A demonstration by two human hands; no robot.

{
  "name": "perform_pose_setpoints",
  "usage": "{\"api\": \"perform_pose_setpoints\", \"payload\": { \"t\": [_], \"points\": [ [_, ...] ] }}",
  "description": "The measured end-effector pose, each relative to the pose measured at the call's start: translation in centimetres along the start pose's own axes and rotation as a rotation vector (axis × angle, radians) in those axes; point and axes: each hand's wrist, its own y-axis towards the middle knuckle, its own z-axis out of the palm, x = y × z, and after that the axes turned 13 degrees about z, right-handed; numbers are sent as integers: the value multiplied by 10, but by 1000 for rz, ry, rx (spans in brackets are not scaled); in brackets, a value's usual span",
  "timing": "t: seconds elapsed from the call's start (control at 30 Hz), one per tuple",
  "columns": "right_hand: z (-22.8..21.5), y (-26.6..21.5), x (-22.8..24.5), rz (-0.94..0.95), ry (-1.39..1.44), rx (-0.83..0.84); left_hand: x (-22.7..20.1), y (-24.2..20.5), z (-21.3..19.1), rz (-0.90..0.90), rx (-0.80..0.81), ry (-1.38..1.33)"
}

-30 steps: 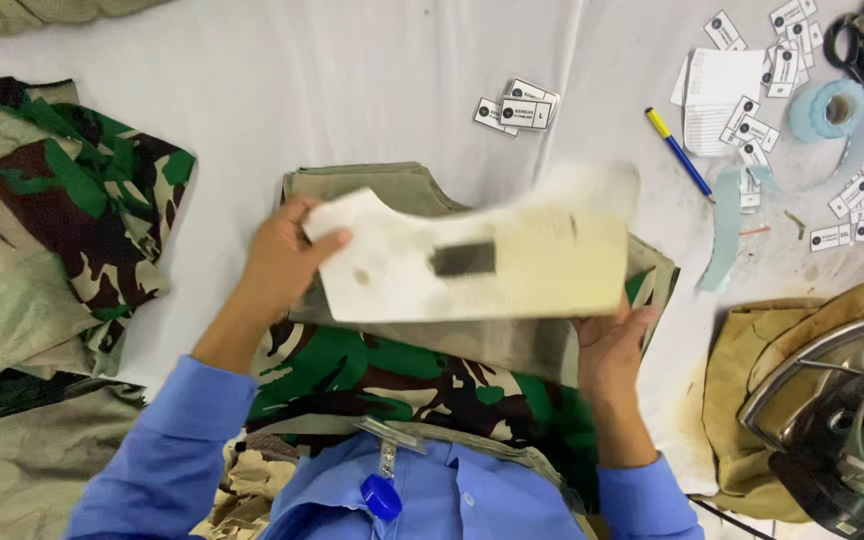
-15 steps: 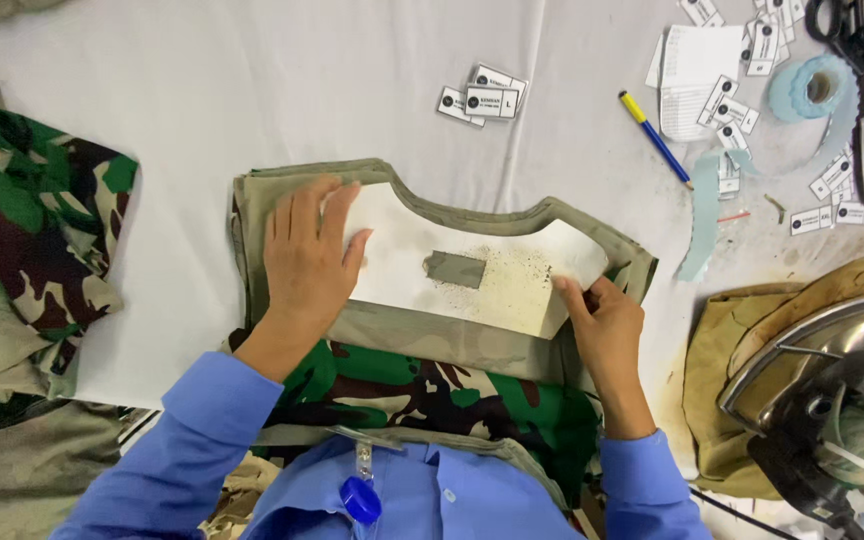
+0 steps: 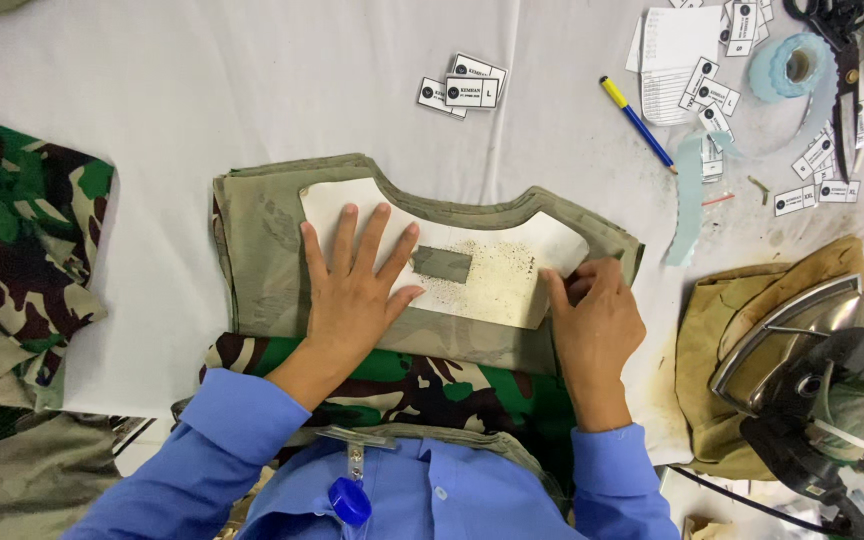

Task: The person irons the collar area of camouflage-patterned shirts using a steam iron and a protective template. They repeatedly place the template on the collar, press the iron over it, remove the template, and fold the shirt before moving to the next one.

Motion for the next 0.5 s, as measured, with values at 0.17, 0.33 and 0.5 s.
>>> {"api": "perform_pose_setpoints", "payload": {
  "t": [0.17,0.33,0.5],
  "points": [
    [1,1,-10,-117,1,-153,-2,-3,6,-29,1,-22],
    [-38,39,8,-220,124,-239,-1,-4,12,-28,-16,40],
    [-14,98,112,-507,710,-88,0,-3,10,-29,-29,42]
  ]
}}
